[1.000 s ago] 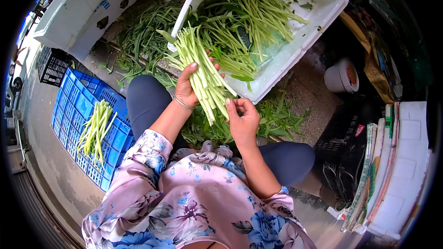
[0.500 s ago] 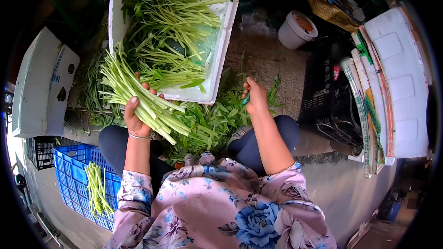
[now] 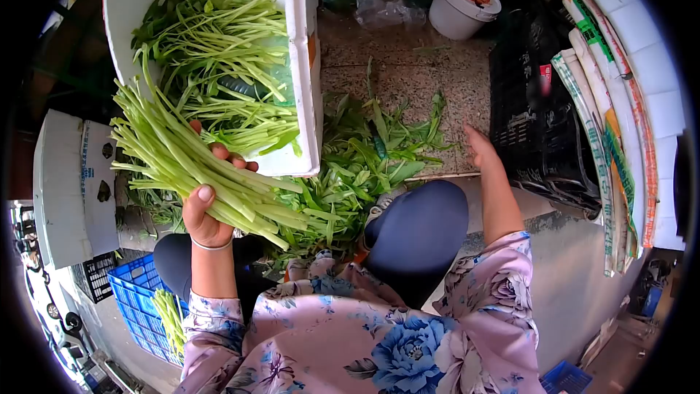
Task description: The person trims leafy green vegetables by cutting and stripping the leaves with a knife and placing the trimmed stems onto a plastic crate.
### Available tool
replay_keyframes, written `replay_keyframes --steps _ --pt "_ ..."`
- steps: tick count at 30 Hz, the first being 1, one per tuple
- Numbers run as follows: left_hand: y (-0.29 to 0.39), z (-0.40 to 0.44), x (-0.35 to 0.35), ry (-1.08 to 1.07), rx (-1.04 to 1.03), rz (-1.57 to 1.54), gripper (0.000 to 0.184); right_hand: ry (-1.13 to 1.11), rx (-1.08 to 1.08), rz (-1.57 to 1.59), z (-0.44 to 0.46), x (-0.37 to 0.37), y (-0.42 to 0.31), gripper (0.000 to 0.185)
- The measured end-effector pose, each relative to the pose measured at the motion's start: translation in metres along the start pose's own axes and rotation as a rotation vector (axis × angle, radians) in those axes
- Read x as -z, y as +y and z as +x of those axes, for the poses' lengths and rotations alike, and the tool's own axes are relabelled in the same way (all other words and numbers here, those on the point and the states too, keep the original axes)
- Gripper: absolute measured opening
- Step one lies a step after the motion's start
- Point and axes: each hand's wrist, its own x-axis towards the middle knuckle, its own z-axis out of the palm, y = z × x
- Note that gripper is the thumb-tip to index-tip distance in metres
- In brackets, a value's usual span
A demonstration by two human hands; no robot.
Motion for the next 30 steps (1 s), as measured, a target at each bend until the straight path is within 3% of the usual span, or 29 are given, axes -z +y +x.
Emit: replay_keyframes --steps 2,4,5,7,10,11,12,13,14,15,16,17,19,21,22,24,25,27,30 --pt "-0.007 0.011 -0.012 -0.004 0.0 0.081 0.085 0.077 -0.112 -0.054 0.059 0.01 0.048 0.068" --pt "-0.016 0.024 -0.019 -0.032 -0.006 0.155 0.086 0.223 0.064 -0.21 0.127 0.023 0.097 0.066" --pt "-0.02 0.031 -0.021 -0.06 -0.013 0.198 0.085 0.231 0.05 -0.191 0.136 0.021 0.097 0.066" --pt "-0.032 0.044 -0.031 -0.073 -0.019 0.215 0.085 0.395 -0.023 -0.517 0.139 -0.002 0.092 0.065" --pt "-0.056 0.064 -0.048 -0.104 -0.014 0.289 0.087 0.486 -0.032 -0.53 0.104 -0.081 0.063 0.065" --pt "-0.066 0.069 -0.055 -0.115 -0.018 0.334 0.088 0.469 0.066 -0.63 0.088 -0.113 0.057 0.065" --pt "-0.076 0.074 -0.065 -0.087 0.016 0.36 0.089 0.498 0.301 -0.642 0.09 -0.149 0.074 0.065" --pt "-0.089 0.082 -0.067 -0.107 0.012 0.396 0.089 0.352 0.456 -0.709 0.068 -0.178 0.075 0.063" --pt "-0.101 0.089 -0.07 -0.129 0.054 0.353 0.088 -0.235 0.4 -0.557 0.035 -0.179 0.048 0.059" --pt "-0.114 0.096 -0.072 -0.152 0.093 0.313 0.087 -0.387 0.49 -0.561 0.013 -0.193 0.053 0.056" --pt "-0.127 0.102 -0.075 -0.138 0.136 0.323 0.085 -0.733 0.333 -0.337 -0.006 -0.176 0.033 0.056" --pt "-0.142 0.108 -0.076 -0.123 0.175 0.331 0.083 -0.727 0.338 -0.338 -0.01 -0.162 0.023 0.056" --pt "-0.175 0.119 -0.075 -0.169 0.141 0.419 0.074 -0.155 0.456 -0.21 -0.013 -0.128 0.009 0.058" --pt "-0.209 0.126 -0.075 -0.235 0.105 0.508 0.067 -0.393 0.638 0.46 -0.027 -0.075 -0.015 0.076" --pt "-0.228 0.127 -0.075 -0.263 0.129 0.559 0.06 -0.393 0.641 0.449 -0.037 -0.064 -0.028 0.076" --pt "-0.261 0.128 -0.08 -0.365 0.141 0.735 0.049 -0.338 1.051 0.038 -0.058 -0.048 -0.036 0.091" --pt "-0.282 0.131 -0.078 -0.452 0.11 0.871 0.047 -0.318 1.014 -0.058 -0.06 -0.051 -0.033 0.106" --pt "-0.316 0.132 -0.08 -0.345 0.346 0.221 0.051 -0.214 0.993 -0.147 -0.047 -0.05 -0.023 0.103" --pt "-0.357 0.149 -0.077 -0.39 0.28 0.407 0.053 -0.23 0.861 0.05 -0.028 -0.051 -0.005 0.093"
